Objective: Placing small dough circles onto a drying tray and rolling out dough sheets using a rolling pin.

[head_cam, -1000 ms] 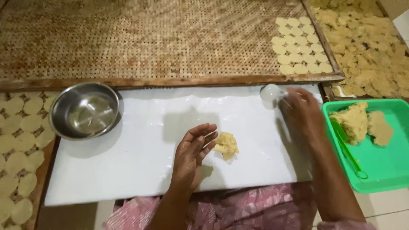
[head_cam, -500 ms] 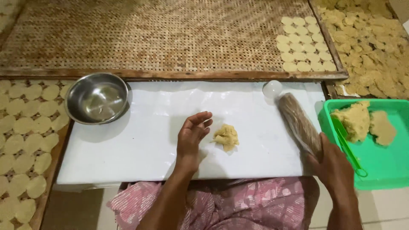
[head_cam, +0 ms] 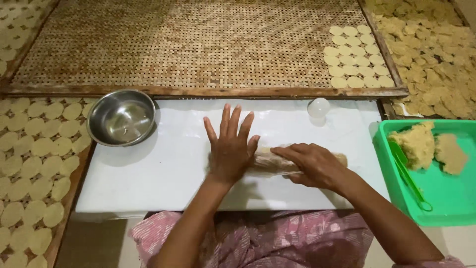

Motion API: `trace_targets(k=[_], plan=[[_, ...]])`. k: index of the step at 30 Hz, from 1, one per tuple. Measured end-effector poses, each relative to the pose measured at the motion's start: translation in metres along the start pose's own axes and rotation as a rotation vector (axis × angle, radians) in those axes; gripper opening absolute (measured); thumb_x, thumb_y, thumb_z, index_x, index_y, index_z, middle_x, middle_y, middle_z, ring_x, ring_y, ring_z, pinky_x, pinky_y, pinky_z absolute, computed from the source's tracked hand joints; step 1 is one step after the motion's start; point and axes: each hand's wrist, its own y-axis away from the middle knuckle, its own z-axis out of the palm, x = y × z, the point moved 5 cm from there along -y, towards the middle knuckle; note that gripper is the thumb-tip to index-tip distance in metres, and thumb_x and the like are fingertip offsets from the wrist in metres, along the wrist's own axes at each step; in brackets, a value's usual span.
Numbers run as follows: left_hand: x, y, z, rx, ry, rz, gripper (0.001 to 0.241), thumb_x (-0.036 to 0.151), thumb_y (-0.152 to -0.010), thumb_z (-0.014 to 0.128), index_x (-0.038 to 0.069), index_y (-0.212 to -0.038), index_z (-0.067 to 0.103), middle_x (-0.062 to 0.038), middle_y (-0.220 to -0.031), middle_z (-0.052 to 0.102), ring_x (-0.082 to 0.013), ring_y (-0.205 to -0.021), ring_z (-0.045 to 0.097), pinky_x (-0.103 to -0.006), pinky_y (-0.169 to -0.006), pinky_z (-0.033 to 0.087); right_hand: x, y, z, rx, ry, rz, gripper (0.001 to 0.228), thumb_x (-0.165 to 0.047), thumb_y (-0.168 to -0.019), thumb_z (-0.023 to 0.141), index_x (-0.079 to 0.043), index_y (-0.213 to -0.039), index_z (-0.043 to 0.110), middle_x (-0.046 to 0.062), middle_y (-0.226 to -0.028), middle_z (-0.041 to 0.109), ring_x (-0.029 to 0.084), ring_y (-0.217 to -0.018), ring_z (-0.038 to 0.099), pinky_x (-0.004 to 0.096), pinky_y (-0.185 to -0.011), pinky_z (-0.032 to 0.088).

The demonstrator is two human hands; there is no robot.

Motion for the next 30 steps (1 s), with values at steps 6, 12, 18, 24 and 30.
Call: trace_targets(k=[6, 12, 18, 24, 30], plan=[[-0.026, 0.011, 0.052, -0.327, 0.005, -0.183, 0.054, 0.039, -0.103, 0.045, 0.021, -0.154, 0.041, -0.019, -0.152, 0.045, -0.0405, -0.153, 0.027, -0.0822, -0.111, 0.012, -0.006, -0.024, -0.014, -0.007, 0.001, 0.056, 0.063, -0.063, -0.087, 0.066, -0.025, -0.137, 0.062, 0.005, -0.124, 0.068, 0.029, -0.114, 0.068, 0.044, -0.092, 0.054], [-0.024, 0.004, 0.052, -0.701, 0.044, -0.289, 0.062, 0.039, -0.103, 0.038, 0.023, -0.161, 0.028, -0.022, -0.165, 0.026, -0.0397, -0.158, 0.006, -0.0810, -0.112, -0.006, 0.009, -0.033, -0.001, -0.130, 0.010, 0.266, 0.065, -0.062, -0.103, 0.030, -0.027, -0.156, 0.039, 0.006, -0.158, 0.042, 0.030, -0.148, 0.038, 0.051, -0.114, 0.039], [-0.003, 0.011, 0.030, -0.734, -0.016, -0.192, 0.061, 0.037, -0.102, 0.036, 0.017, -0.160, 0.033, -0.022, -0.167, 0.023, -0.0396, -0.157, 0.005, -0.0815, -0.112, -0.005, 0.010, -0.027, 0.013, -0.262, 0.067, 0.376, 0.067, -0.064, -0.104, 0.018, -0.031, -0.161, 0.031, 0.004, -0.166, 0.032, 0.028, -0.156, 0.023, 0.052, -0.126, 0.018], [0.006, 0.027, 0.026, -0.664, -0.064, -0.167, 0.058, 0.035, -0.102, 0.035, 0.011, -0.154, 0.045, -0.022, -0.161, 0.036, -0.0428, -0.154, 0.020, -0.0800, -0.113, 0.011, -0.003, -0.014, 0.011, -0.139, 0.044, 0.402, 0.061, -0.059, -0.106, 0.018, -0.033, -0.158, 0.037, 0.002, -0.164, 0.036, 0.026, -0.154, 0.027, 0.049, -0.126, 0.017], [0.009, 0.061, 0.036, -0.459, -0.119, -0.142, 0.058, 0.034, -0.098, 0.040, 0.007, -0.148, 0.053, -0.023, -0.147, 0.053, -0.0492, -0.143, 0.040, -0.0736, -0.109, 0.031, -0.006, 0.002, 0.024, -0.018, 0.061, 0.429, 0.059, -0.060, -0.106, 0.019, -0.037, -0.156, 0.041, -0.001, -0.161, 0.042, 0.022, -0.151, 0.033, 0.045, -0.126, 0.018]])
